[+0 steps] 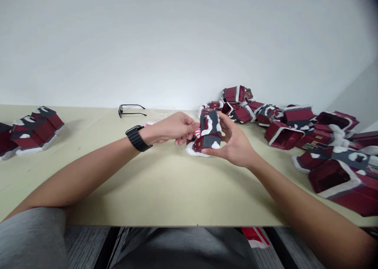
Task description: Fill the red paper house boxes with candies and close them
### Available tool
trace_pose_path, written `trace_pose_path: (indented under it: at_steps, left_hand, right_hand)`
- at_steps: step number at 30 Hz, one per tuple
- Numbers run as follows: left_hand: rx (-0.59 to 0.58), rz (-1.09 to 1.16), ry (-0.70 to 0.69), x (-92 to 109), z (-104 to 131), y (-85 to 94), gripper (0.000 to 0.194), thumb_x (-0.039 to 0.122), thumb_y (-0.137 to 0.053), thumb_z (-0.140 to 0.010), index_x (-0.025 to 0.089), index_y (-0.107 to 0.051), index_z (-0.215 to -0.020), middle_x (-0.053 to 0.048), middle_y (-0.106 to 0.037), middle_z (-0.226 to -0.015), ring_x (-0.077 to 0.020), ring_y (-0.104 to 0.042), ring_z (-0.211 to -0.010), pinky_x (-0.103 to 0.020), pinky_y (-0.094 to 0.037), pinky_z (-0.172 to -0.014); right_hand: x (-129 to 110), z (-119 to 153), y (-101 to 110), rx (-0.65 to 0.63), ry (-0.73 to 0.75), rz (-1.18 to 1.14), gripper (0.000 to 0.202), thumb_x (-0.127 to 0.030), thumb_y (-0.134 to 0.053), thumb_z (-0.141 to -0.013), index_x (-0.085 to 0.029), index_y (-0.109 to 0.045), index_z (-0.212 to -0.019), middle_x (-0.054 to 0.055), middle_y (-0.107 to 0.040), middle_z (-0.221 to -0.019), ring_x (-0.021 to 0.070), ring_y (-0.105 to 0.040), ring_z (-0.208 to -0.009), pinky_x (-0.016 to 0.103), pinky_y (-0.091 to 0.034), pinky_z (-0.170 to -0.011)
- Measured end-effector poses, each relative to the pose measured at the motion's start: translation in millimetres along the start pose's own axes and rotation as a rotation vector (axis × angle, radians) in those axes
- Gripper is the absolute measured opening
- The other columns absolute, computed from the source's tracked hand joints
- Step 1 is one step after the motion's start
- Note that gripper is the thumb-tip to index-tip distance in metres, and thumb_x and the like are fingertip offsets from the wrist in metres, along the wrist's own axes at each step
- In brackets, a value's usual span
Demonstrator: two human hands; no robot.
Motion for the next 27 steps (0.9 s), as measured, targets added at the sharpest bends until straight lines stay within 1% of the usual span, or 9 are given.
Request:
trace_pose_path:
  at_steps: [2,5,7,9,11,14,19,23,27]
  left_hand:
    - [0.076,-0.295,-0.045,1.2,0.5,10.4,0.035,0.037,-0.066,-0.096,0.017,-0.061,-0.069,-0.001,-0.060,-0.060,-0.0092,-0.048,-0.048,-0.024,-0.035,-0.048]
    - [0.286,-0.607,-0.254,6.4,3.9,21.6,0.018,0.035,-0.070,-0.092,0.017,-0.071,-0.088,-0.005,-0.075,-0.086,-0.0146,-0.064,-0.070,-0.026,-0.045,-0.063]
    - [0.278,-0.593,-0.356,6.3,7.6,20.0,0.024,0.032,-0.064,-0.096,0.018,-0.072,-0.115,-0.007,-0.077,-0.114,-0.0189,-0.071,-0.095,-0.028,-0.052,-0.080]
    - [0.161,-0.480,-0.359,2.0,12.0,13.5,0.035,0.037,-0.054,-0.103,0.019,-0.067,-0.130,-0.009,-0.075,-0.125,-0.0208,-0.071,-0.107,-0.031,-0.054,-0.089]
    - [0.088,-0.367,-0.322,-3.7,18.7,7.0,0.043,0.048,-0.051,-0.105,0.019,-0.066,-0.133,-0.010,-0.075,-0.124,-0.0221,-0.071,-0.107,-0.033,-0.055,-0.091]
    - [0.090,-0.300,-0.272,-12.7,33.6,-0.1,0.057,0.061,-0.072,-0.091,0.021,-0.065,-0.131,-0.010,-0.074,-0.127,-0.0246,-0.070,-0.108,-0.035,-0.056,-0.090]
    - [0.161,-0.298,-0.203,-29.9,72.3,1.7,0.061,0.056,-0.085,-0.080,0.020,-0.067,-0.125,-0.009,-0.072,-0.117,-0.0237,-0.069,-0.102,-0.037,-0.056,-0.089]
    - [0.181,-0.242,0.008,-53.5,120.1,31.7,0.069,0.051,-0.083,-0.082,0.024,-0.061,-0.142,-0.009,-0.072,-0.123,-0.0229,-0.069,-0.106,-0.036,-0.056,-0.094]
    - [0.309,-0.363,0.267,-85.4,183.8,94.5,0.074,0.059,-0.075,-0.087,0.026,-0.055,-0.150,-0.012,-0.068,-0.139,-0.0290,-0.066,-0.124,-0.039,-0.054,-0.103]
  right_hand:
    - [3.4,-0.4,-3.1,-0.030,-0.060,0.005,0.113,-0.045,-0.103,-0.057,-0.027,-0.046,-0.153,0.015,-0.061,-0.146,0.0387,-0.064,-0.129,0.051,-0.062,-0.099]
    - [9.0,0.2,-8.2,-0.088,-0.126,-0.019,0.109,-0.047,-0.102,-0.061,-0.026,-0.046,-0.152,0.015,-0.062,-0.146,0.0379,-0.066,-0.127,0.052,-0.061,-0.101]
    - [10.9,1.8,-11.0,-0.122,-0.130,-0.041,0.102,-0.048,-0.099,-0.067,-0.027,-0.045,-0.152,0.014,-0.064,-0.144,0.0365,-0.066,-0.126,0.053,-0.058,-0.105]
    - [10.9,4.2,-13.9,-0.146,-0.121,-0.053,0.105,-0.048,-0.097,-0.071,-0.029,-0.038,-0.155,0.014,-0.063,-0.143,0.0355,-0.067,-0.126,0.054,-0.057,-0.107]
    - [9.7,7.0,-18.7,-0.178,-0.110,-0.069,0.113,-0.046,-0.097,-0.071,-0.032,-0.027,-0.159,0.014,-0.062,-0.145,0.0351,-0.067,-0.126,0.056,-0.056,-0.107]
    - [6.7,12.2,-29.8,-0.252,-0.103,-0.097,0.118,-0.047,-0.096,-0.073,-0.035,-0.019,-0.161,0.015,-0.061,-0.145,0.0357,-0.065,-0.128,0.056,-0.058,-0.105]
    - [4.6,22.1,-44.1,-0.429,-0.063,-0.045,0.129,-0.052,-0.094,-0.077,-0.040,-0.002,-0.166,0.016,-0.049,-0.158,0.0354,-0.052,-0.145,0.060,-0.050,-0.116]
    - [9.7,22.5,-39.1,-0.404,-0.028,0.018,0.119,-0.056,-0.087,-0.084,-0.045,-0.003,-0.167,0.013,-0.046,-0.159,0.0334,-0.045,-0.150,0.060,-0.049,-0.118]
    - [15.1,19.5,-33.6,-0.362,-0.036,0.036,0.106,-0.059,-0.079,-0.091,-0.047,-0.006,-0.166,0.013,-0.048,-0.157,0.0327,-0.050,-0.146,0.060,-0.052,-0.116]
Point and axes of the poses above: each hand's wrist, its own z-axis away from the middle knuckle, its own y-axis out of the back of the hand, x = y × z, the point moved 3 cm from there along -z, towards the middle knuckle
